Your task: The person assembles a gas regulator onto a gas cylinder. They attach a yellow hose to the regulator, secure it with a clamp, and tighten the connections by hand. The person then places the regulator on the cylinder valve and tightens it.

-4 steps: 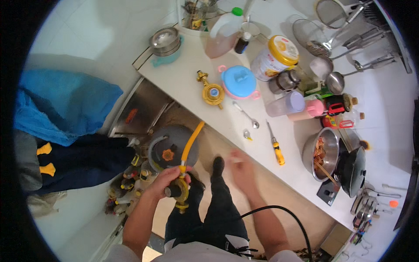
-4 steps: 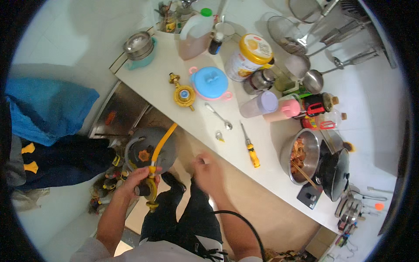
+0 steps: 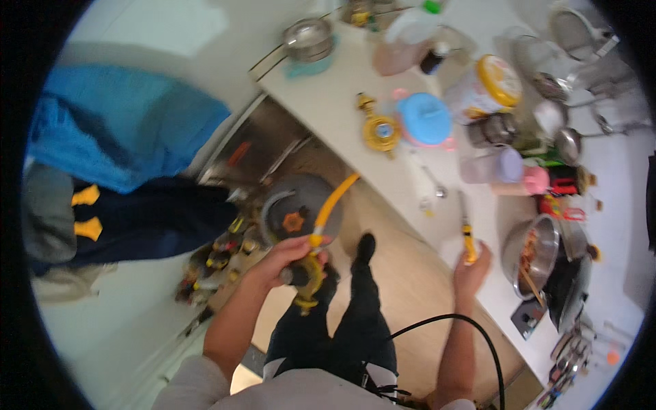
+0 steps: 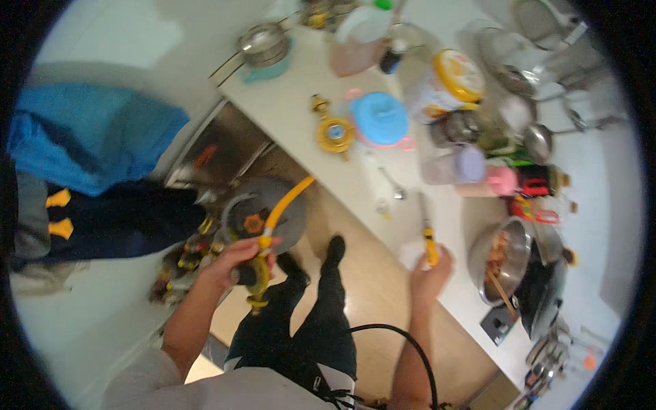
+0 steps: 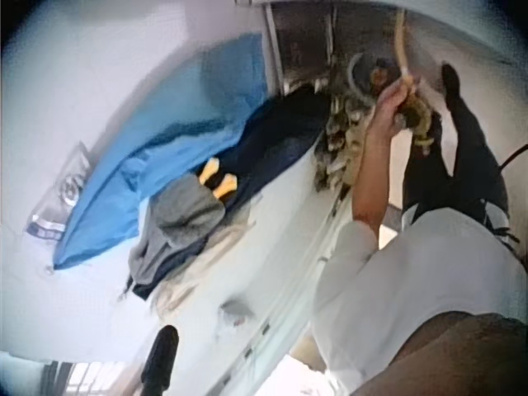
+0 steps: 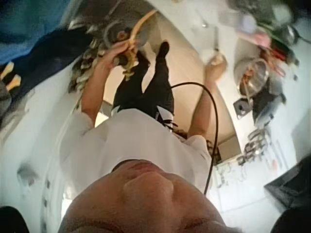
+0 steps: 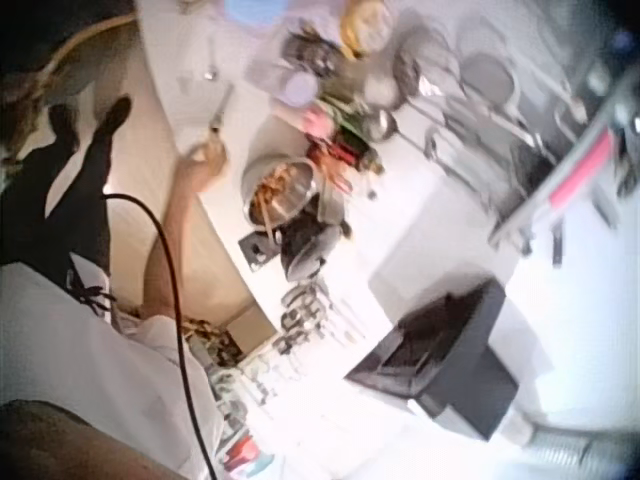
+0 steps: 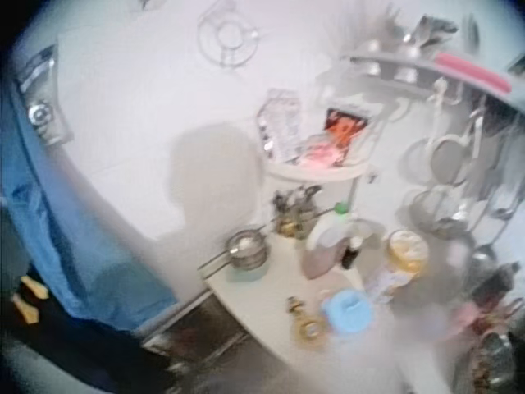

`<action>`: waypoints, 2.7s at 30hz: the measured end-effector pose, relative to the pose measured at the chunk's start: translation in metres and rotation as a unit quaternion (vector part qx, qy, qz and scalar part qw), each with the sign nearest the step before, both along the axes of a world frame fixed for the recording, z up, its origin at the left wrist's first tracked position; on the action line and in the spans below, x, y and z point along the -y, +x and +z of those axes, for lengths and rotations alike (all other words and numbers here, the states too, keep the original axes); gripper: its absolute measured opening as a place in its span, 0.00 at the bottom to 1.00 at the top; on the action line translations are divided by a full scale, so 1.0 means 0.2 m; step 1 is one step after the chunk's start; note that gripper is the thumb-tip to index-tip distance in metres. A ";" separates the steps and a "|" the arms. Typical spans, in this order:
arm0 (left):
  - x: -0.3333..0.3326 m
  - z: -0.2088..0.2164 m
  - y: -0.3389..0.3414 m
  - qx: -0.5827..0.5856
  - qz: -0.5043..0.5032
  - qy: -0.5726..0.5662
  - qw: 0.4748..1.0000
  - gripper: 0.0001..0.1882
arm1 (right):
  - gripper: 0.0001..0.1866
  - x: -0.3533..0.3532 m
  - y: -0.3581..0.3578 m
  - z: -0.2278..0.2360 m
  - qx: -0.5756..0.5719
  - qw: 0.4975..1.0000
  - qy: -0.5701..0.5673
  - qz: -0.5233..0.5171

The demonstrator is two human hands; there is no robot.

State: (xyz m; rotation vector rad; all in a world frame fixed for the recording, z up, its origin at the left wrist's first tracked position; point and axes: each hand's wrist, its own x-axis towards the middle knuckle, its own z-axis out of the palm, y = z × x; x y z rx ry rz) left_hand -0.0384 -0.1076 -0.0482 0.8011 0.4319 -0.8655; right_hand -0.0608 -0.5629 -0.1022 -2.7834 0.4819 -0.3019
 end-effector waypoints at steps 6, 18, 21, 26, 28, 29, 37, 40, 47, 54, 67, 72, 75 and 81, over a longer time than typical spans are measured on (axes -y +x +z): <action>0.05 -0.17 0.05 -0.010 0.010 -0.104 0.995 0.32 | 0.25 0.38 -0.02 -0.11 -0.166 0.986 -0.028 0.013; 0.02 -0.22 0.05 0.018 0.043 -0.067 0.997 0.34 | 0.17 -0.42 -0.12 0.48 -0.314 0.751 0.575 0.083; 0.01 -0.25 0.03 0.031 0.028 -0.031 0.999 0.33 | 0.19 -0.58 -0.09 0.53 -0.434 0.718 0.542 0.039; -0.02 -0.29 0.01 0.027 0.031 -0.026 0.999 0.33 | 0.20 -0.63 -0.06 0.50 -0.481 0.699 0.522 0.087; -0.01 -0.28 0.02 0.023 0.026 -0.020 0.999 0.33 | 0.20 -0.64 -0.05 0.49 -0.478 0.694 0.530 0.097; -0.01 -0.27 0.03 0.022 0.023 -0.017 0.999 0.33 | 0.20 -0.64 -0.05 0.47 -0.475 0.694 0.531 0.104; -0.04 -0.26 0.05 0.039 0.002 -0.019 0.999 0.25 | 0.19 -0.66 0.00 0.47 -0.529 0.633 0.565 0.026; -0.04 -0.27 0.05 0.065 -0.016 0.006 0.998 0.23 | 0.19 -0.62 0.02 0.45 -0.563 0.492 0.655 -0.110; -0.03 -0.24 0.08 0.067 -0.078 0.095 0.990 0.22 | 0.17 -0.66 0.07 0.46 -0.575 0.619 0.535 0.014; -0.05 -0.24 0.08 0.050 -0.099 0.145 0.983 0.22 | 0.19 -0.73 0.15 0.53 -0.422 0.791 0.097 0.433; 0.00 -0.26 0.09 0.053 -0.097 0.138 0.984 0.23 | 0.30 -0.58 0.23 0.26 -0.653 0.516 0.554 -0.013; 0.00 -0.25 0.06 0.050 -0.117 0.172 0.977 0.25 | 0.16 -0.65 0.12 0.42 -0.299 0.844 0.138 0.424; 0.01 -0.23 0.08 0.043 -0.116 0.186 0.975 0.26 | 0.15 -0.65 0.10 0.41 -0.278 0.856 0.169 0.402; 0.01 -0.23 0.09 0.064 -0.091 0.161 0.981 0.26 | 0.21 -0.56 0.28 0.29 -0.633 0.369 0.669 -0.127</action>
